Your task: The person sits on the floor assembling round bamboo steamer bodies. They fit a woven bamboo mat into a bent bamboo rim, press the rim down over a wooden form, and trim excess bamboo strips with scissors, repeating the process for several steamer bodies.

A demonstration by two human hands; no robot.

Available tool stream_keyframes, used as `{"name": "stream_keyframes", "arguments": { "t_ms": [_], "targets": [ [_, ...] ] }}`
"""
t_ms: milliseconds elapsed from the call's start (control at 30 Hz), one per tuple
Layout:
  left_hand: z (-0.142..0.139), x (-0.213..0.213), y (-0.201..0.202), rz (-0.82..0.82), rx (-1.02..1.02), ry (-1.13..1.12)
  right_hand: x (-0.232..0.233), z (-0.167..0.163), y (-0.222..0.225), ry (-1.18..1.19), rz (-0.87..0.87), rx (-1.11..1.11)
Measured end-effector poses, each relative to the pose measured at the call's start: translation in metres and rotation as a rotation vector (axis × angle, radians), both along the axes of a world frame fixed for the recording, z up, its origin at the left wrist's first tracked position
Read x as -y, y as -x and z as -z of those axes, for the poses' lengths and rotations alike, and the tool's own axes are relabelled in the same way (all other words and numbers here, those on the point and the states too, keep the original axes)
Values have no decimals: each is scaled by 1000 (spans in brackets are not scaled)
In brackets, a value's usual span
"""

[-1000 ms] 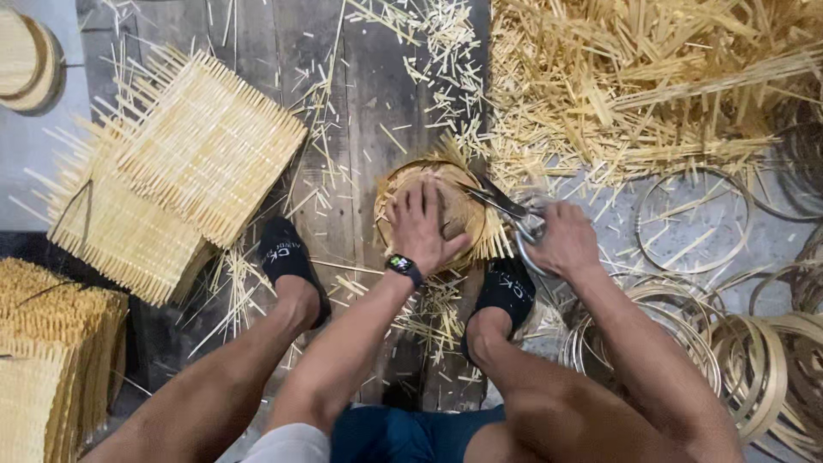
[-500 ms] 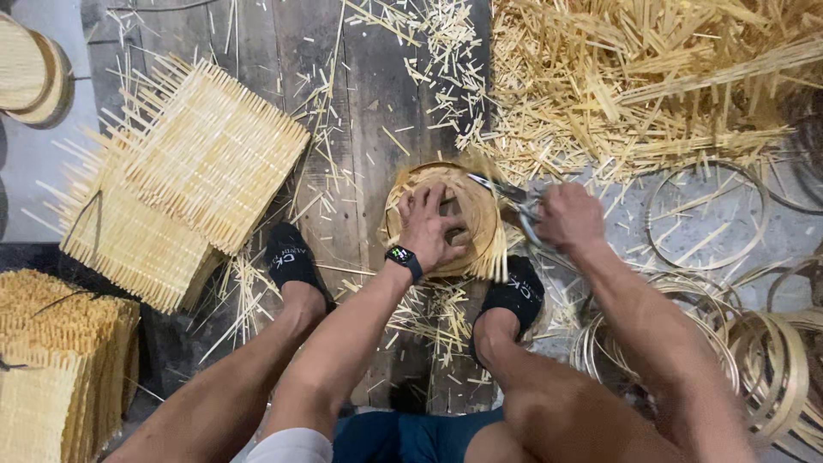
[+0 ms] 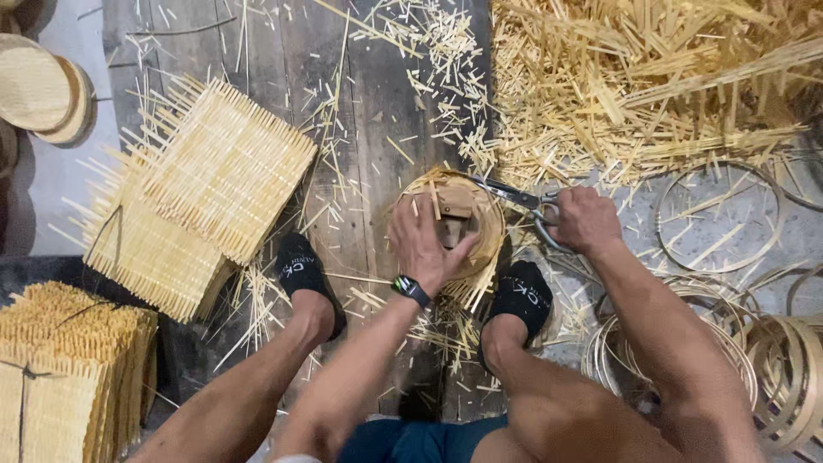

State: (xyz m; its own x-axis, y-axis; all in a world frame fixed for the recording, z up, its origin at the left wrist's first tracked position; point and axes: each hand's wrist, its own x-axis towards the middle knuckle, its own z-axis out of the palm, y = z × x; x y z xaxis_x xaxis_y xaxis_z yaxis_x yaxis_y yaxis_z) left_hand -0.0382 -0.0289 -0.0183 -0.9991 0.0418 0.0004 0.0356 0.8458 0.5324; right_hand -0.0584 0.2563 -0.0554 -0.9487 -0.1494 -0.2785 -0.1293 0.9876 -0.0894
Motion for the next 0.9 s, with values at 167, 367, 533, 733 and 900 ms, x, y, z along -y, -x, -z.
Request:
{"name": "stream_keyframes", "arguments": {
  "t_ms": [167, 367, 533, 733, 900],
  "targets": [
    [8, -12, -20, 169, 122, 79, 12, -1, 7, -81, 36, 117],
    [10, 19, -4, 337, 119, 21, 4, 5, 8, 15, 5, 68],
    [3, 26, 6, 559, 228, 36, 4, 17, 4, -30, -64, -77],
    [15, 37, 4, 622, 136, 69, 3, 10, 6, -10, -22, 50],
    [12, 43, 14, 757, -45, 256, 13, 9, 13, -69, -69, 18]
  ]
}}
